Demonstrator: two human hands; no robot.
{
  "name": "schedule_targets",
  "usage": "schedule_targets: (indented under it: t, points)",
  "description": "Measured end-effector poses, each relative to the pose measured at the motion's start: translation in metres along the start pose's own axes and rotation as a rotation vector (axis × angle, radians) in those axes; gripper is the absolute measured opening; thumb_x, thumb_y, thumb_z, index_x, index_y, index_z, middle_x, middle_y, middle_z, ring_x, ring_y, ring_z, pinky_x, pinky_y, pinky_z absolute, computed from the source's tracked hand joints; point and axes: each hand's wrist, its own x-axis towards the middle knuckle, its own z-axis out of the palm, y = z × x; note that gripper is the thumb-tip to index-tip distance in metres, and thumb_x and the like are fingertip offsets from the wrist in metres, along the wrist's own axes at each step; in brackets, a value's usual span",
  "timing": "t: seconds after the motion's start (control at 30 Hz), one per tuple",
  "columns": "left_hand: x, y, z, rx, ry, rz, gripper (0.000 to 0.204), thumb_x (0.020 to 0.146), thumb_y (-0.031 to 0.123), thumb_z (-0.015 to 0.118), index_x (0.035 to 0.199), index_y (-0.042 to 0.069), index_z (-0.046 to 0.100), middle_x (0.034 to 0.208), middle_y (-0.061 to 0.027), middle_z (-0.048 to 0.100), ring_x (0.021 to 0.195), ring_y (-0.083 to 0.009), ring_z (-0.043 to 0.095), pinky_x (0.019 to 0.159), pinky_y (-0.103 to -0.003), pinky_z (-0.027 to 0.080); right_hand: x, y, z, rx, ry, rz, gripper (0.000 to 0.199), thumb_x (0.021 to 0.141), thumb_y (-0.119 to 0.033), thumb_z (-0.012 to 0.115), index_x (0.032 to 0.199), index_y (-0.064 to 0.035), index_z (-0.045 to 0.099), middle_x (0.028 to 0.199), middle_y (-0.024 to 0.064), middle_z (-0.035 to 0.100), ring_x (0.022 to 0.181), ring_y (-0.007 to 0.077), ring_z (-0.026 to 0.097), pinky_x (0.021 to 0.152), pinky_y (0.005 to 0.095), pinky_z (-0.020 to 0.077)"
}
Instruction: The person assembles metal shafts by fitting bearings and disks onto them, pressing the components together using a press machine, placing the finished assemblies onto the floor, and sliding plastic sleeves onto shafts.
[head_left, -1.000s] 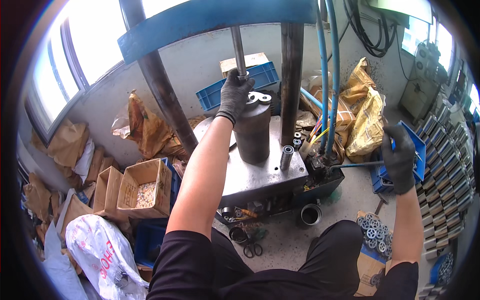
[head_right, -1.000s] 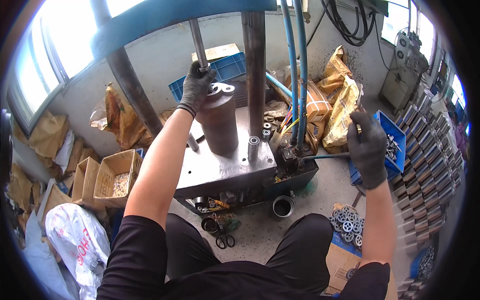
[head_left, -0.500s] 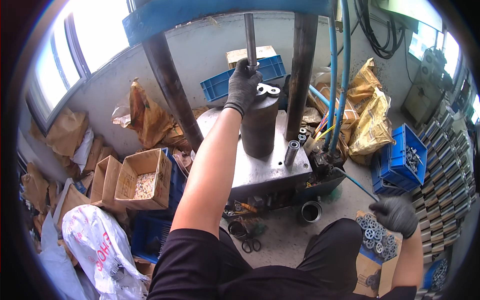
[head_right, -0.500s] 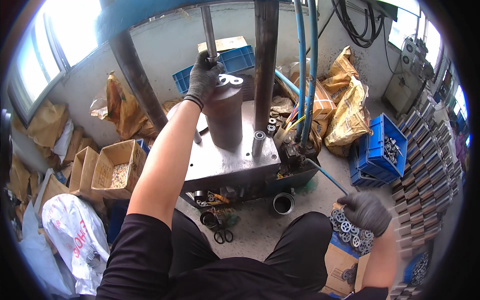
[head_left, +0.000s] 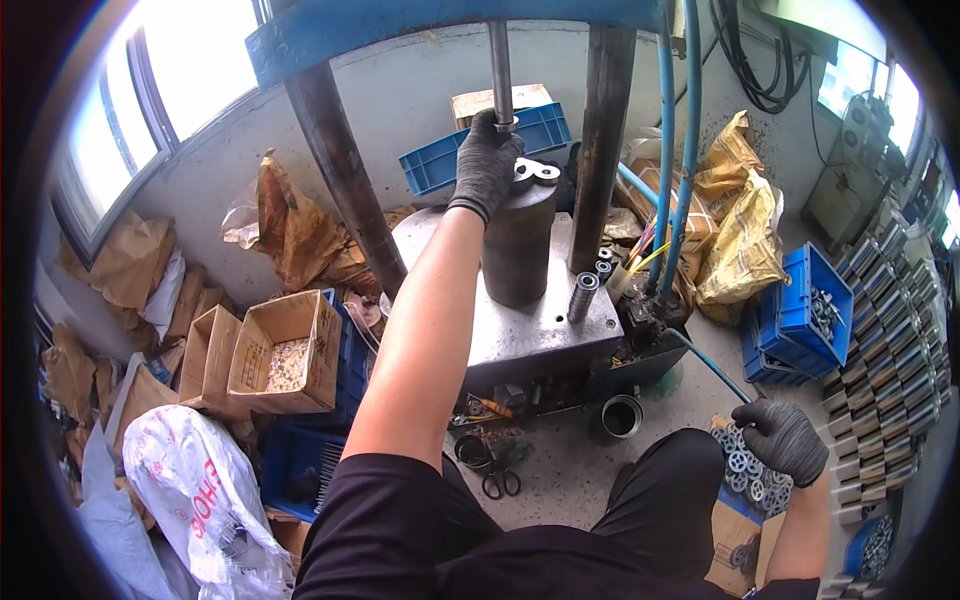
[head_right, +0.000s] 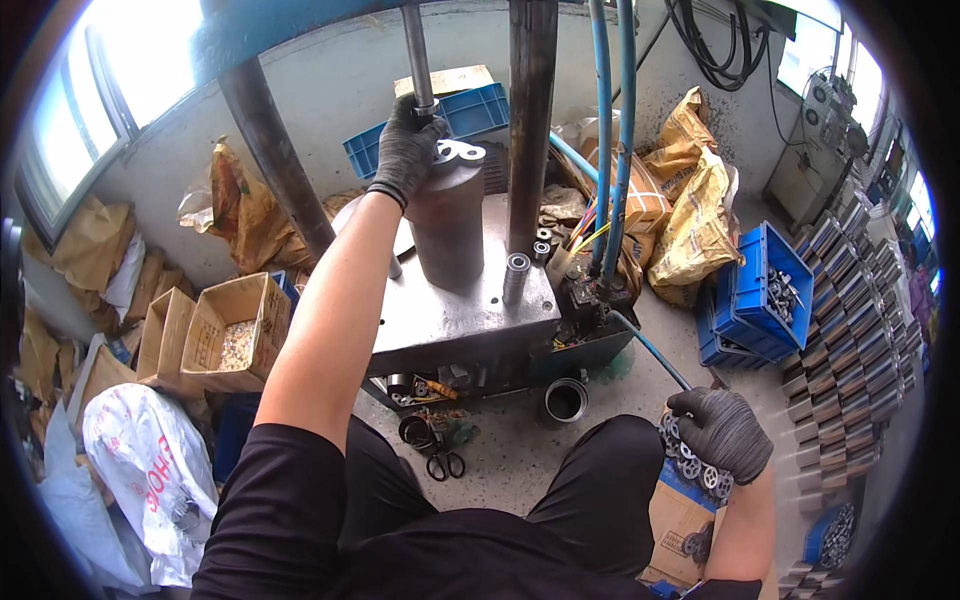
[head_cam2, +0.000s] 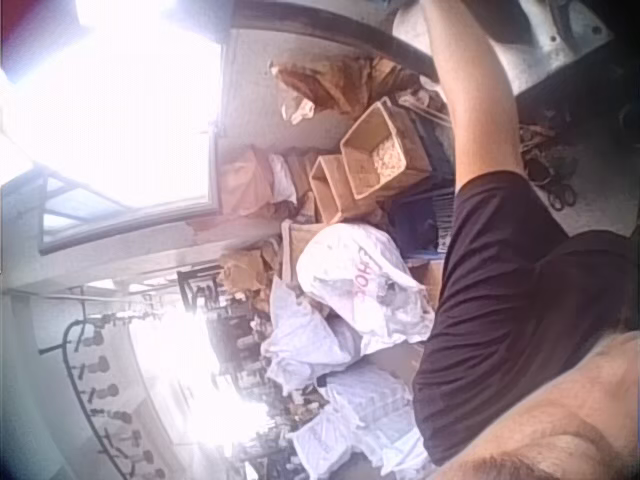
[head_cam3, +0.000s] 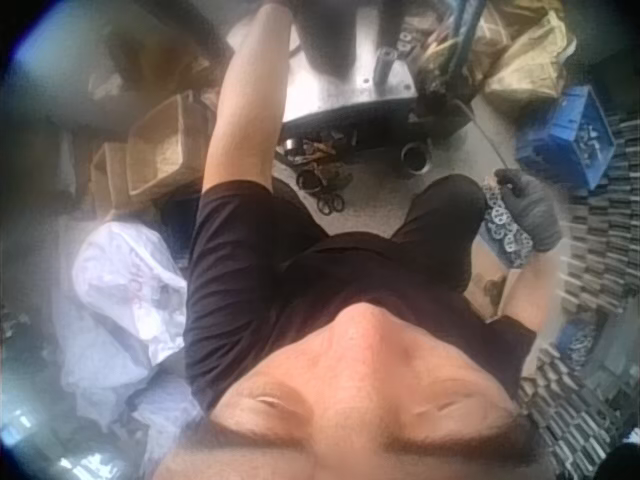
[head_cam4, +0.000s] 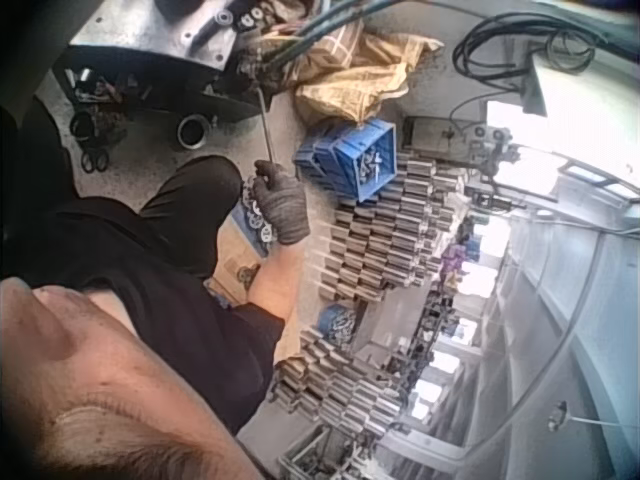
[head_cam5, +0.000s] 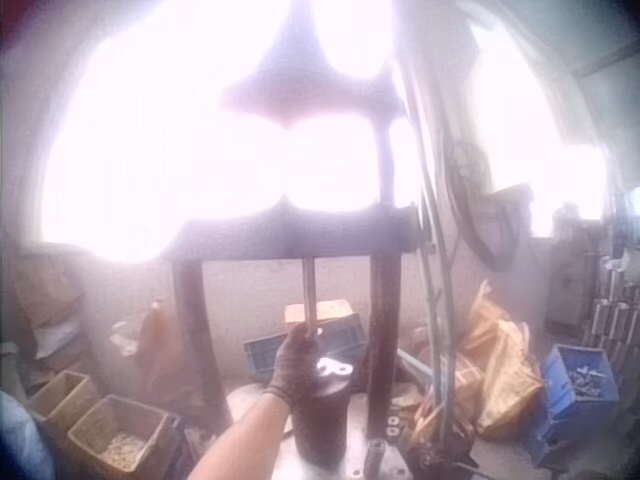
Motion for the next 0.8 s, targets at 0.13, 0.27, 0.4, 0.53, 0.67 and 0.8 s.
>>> schedule_targets:
  t: [0.13, 0.27, 0.4, 0.53, 0.67, 0.8]
  points:
    - [-0.005, 0.011, 0.007, -0.066, -0.010, -0.015, 0.041, 0.092, 0.007, 0.071, 0.131, 0.006, 0.058, 0.109, -0.0114, 0.074, 0.099, -0.0218, 0.072, 0.091, -0.037, 0.057, -0.012, 0.008, 0.007, -0.030, -0.054, 0.003, 0.031, 0.085, -0.019, 0.070, 0.111, -0.0051, 0.079, 0.101, 0.0197, 0.077, 0.091, 0.0382, 0.075, 0.081, 0.0450, 0.0592]
    - [-0.002, 0.007, 0.004, 0.004, -0.014, -0.008, 0.039, 0.093, 0.010, 0.070, 0.130, 0.006, 0.059, 0.108, -0.0117, 0.075, 0.100, -0.0223, 0.072, 0.092, -0.037, 0.057, -0.012, 0.006, 0.008, -0.012, -0.095, -0.026, 0.030, 0.086, -0.019, 0.070, 0.110, -0.0037, 0.078, 0.101, 0.0205, 0.077, 0.091, 0.0388, 0.075, 0.083, 0.0449, 0.0592]
    - [0.000, 0.001, 0.002, 0.051, -0.001, 0.029, 0.038, 0.093, 0.013, 0.072, 0.129, 0.007, 0.060, 0.107, -0.0121, 0.075, 0.100, -0.0231, 0.073, 0.093, -0.037, 0.057, -0.003, -0.006, 0.002, -0.019, -0.001, -0.005, 0.029, 0.085, -0.016, 0.070, 0.108, -0.0013, 0.078, 0.099, 0.0212, 0.076, 0.090, 0.0400, 0.074, 0.082, 0.0451, 0.0588]
    - [0.000, 0.007, 0.004, 0.150, 0.015, 0.009, 0.033, 0.095, 0.011, 0.073, 0.125, 0.005, 0.060, 0.101, -0.0094, 0.073, 0.093, -0.0181, 0.071, 0.084, -0.033, 0.057, 0.008, -0.002, 0.001, 0.046, 0.193, 0.000, 0.024, 0.086, -0.010, 0.070, 0.108, -0.0005, 0.075, 0.095, 0.0212, 0.074, 0.086, 0.0402, 0.073, 0.080, 0.0455, 0.0581]
    - [-0.004, 0.012, -0.003, 0.060, -0.040, -0.044, 0.043, 0.092, 0.022, 0.080, 0.127, 0.005, 0.062, 0.106, -0.0107, 0.075, 0.097, -0.0194, 0.072, 0.089, -0.034, 0.058, 0.081, 0.002, -0.037, -0.132, 0.805, -0.307, 0.014, 0.093, -0.003, 0.067, 0.107, 0.0000, 0.070, 0.096, 0.0212, 0.073, 0.083, 0.0385, 0.072, 0.078, 0.0444, 0.0572]
    - [-0.003, 0.018, 0.004, -0.039, -0.042, -0.056, 0.047, 0.091, 0.025, 0.083, 0.126, 0.003, 0.062, 0.105, -0.0100, 0.075, 0.095, -0.0171, 0.071, 0.086, -0.032, 0.058, 0.149, 0.019, -0.085, -0.117, 0.903, -0.324, 0.025, 0.096, -0.007, 0.068, 0.119, 0.0007, 0.070, 0.104, 0.0214, 0.075, 0.089, 0.0344, 0.074, 0.081, 0.0401, 0.0586]
